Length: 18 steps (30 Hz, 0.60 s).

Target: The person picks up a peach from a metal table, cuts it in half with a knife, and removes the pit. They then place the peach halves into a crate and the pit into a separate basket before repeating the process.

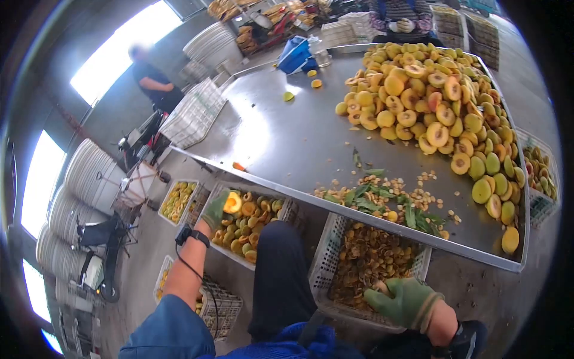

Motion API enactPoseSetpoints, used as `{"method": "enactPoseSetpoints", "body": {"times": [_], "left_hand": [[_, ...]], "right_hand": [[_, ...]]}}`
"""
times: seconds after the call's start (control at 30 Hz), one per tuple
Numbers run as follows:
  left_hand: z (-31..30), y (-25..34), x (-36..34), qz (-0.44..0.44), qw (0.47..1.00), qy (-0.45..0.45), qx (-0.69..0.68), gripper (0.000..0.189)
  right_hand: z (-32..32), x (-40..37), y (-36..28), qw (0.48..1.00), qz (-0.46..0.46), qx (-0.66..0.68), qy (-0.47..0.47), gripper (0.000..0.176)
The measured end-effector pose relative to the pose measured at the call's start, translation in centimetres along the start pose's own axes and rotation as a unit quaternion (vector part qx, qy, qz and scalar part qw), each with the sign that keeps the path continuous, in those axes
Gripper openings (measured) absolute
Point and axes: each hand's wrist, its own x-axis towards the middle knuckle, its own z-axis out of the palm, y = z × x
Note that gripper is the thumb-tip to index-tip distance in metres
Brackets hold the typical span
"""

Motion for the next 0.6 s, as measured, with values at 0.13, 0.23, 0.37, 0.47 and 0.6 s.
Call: {"method": "enactPoseSetpoints", "body": {"times": [0.13, 0.23, 0.37, 0.47, 0.6], "left_hand": [[-7.6, -2.1, 2.9, 0.231, 0.729, -0.010, 0.644, 0.032], [-10.1, -1.8, 4.7, 0.157, 0.892, 0.020, 0.423, 0.031], [-7.2, -4.1, 14.3, 0.126, 0.983, 0.030, -0.133, 0.036], [11.7, 11.1, 4.4, 0.247, 0.968, 0.025, 0.037, 0.049], [28.9, 14.8, 5.5, 0.553, 0.799, -0.083, 0.222, 0.041]], "right_hand": [[1.1, -0.4, 1.5, 0.995, -0.042, -0.086, -0.006, 0.024], [-0.1, -0.4, 0.1, 0.995, -0.016, -0.091, -0.041, 0.028], [1.9, 1.3, 2.0, 0.998, -0.005, -0.069, -0.014, 0.036], [1.7, 1.8, 1.3, 0.991, 0.129, -0.021, 0.012, 0.036], [1.4, 2.1, 0.7, 0.987, 0.156, 0.021, 0.037, 0.036]]}}
